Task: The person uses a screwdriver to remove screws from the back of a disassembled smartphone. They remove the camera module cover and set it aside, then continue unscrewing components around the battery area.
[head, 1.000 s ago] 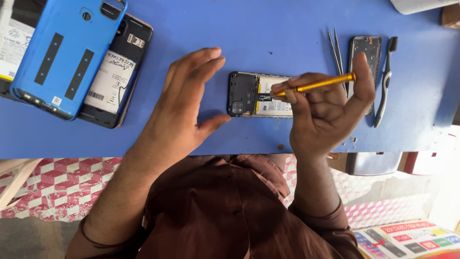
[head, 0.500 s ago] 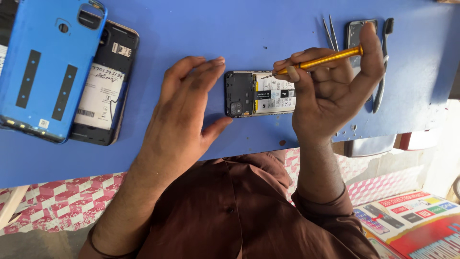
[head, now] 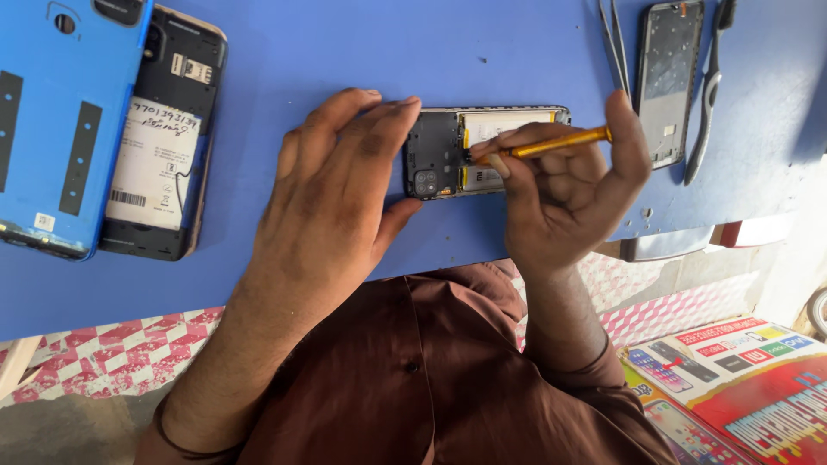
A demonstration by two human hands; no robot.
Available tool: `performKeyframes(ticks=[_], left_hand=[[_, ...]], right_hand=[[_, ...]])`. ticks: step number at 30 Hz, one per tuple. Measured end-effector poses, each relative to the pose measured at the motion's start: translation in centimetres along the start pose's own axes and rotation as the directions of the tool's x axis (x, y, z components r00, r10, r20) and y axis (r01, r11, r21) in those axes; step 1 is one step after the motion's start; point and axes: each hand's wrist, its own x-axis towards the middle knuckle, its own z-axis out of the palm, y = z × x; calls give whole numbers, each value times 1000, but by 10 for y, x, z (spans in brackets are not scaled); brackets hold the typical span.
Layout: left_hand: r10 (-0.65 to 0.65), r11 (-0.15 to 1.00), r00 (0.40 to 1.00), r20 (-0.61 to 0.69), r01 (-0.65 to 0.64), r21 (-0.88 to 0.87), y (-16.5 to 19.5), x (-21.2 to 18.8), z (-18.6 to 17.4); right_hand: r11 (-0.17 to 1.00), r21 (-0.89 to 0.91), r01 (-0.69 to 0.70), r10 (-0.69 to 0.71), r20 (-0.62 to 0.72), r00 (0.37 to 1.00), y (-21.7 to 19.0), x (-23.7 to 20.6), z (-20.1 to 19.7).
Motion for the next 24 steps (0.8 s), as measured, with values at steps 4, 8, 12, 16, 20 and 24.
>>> performKeyframes(ticks=[4,8,12,16,20,24], left_hand=[[-2,1000,1000,-1,2,8,-1,-1,1],[4,1000,1000,-2,-4,9,-2,0,2],[1,1000,1000,4,-1,7,-2,-1,1],[-4,1000,1000,15,4,-11,-1,-3,0],[1,1000,1000,30,-1,-12,0,-3,-1],[-6,1000,999,41,6,-20,0,-2,-2]], right_hand=[[1000,-1,4,-4,17,1000,-7,-1,2],[1000,0,30,-30,80,996,-10,4,4],[999,36,33,-35,29,999,-10,7,2],[999,3,-33,33,-31,999,-14,-6,-11],[997,-73,-1,1,9,1000,-14,-24,-18],[996,-72,-53,52,-11,999,-12,-34,-13]])
